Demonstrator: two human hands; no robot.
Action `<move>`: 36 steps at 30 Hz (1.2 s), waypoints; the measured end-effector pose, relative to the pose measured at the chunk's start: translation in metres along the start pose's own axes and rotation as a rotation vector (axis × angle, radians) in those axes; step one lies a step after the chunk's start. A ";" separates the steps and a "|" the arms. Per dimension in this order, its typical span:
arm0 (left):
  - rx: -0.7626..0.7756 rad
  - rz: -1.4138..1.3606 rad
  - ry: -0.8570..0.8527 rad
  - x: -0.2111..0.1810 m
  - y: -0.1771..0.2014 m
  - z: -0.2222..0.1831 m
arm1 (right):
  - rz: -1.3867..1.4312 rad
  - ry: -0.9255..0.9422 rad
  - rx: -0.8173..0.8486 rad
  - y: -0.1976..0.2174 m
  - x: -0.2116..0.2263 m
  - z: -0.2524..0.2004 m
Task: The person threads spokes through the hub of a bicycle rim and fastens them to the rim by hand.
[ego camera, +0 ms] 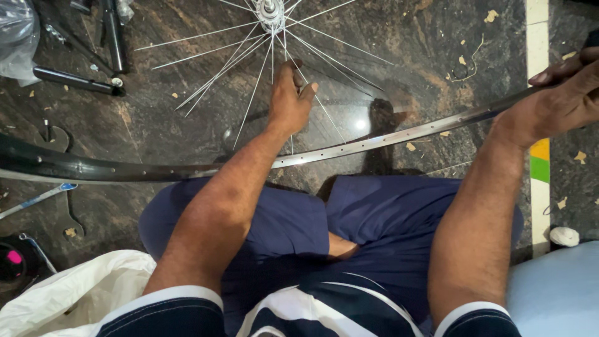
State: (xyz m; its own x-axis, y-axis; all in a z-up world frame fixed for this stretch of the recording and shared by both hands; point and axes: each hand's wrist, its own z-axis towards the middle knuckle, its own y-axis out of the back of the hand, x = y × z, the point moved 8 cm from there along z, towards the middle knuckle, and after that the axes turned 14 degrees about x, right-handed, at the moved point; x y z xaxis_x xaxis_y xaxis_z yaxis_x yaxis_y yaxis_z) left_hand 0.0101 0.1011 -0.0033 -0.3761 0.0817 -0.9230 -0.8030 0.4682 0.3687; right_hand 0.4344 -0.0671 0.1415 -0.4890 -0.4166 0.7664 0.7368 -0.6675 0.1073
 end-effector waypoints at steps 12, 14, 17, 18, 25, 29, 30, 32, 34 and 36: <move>-0.021 0.017 -0.028 -0.002 0.001 0.000 | -0.080 0.050 0.043 -0.013 0.018 0.008; 0.013 0.009 0.035 0.001 -0.001 0.001 | -0.099 0.067 0.059 -0.014 0.019 0.008; 0.018 0.002 0.059 0.002 -0.001 0.000 | -0.112 0.081 0.075 -0.015 0.018 0.008; 0.017 0.002 0.058 0.002 -0.001 0.001 | -0.111 0.081 0.077 -0.015 0.018 0.008; 0.037 0.027 0.082 0.012 -0.006 0.003 | -0.122 0.100 0.085 -0.018 0.020 0.009; 0.038 -0.013 0.067 0.005 -0.004 0.001 | -0.063 0.056 0.049 -0.015 0.015 0.008; 0.038 -0.013 0.068 0.003 -0.003 0.000 | -0.055 0.048 0.039 -0.013 0.014 0.008; 0.043 -0.005 0.084 0.001 -0.002 0.000 | -0.057 0.044 0.046 -0.014 0.015 0.006; 0.035 -0.003 0.070 -0.001 -0.001 0.000 | -0.066 0.051 0.064 -0.017 0.018 0.006; 0.028 0.000 0.057 -0.003 0.000 -0.001 | -0.081 0.058 0.073 -0.019 0.021 0.007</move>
State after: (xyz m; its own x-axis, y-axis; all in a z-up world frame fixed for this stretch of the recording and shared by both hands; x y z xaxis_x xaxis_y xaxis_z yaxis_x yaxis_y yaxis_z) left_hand 0.0108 0.1004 -0.0009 -0.4025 0.0324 -0.9149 -0.7898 0.4930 0.3649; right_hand 0.4129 -0.0590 0.1598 -0.5731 -0.3993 0.7156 0.7248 -0.6545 0.2152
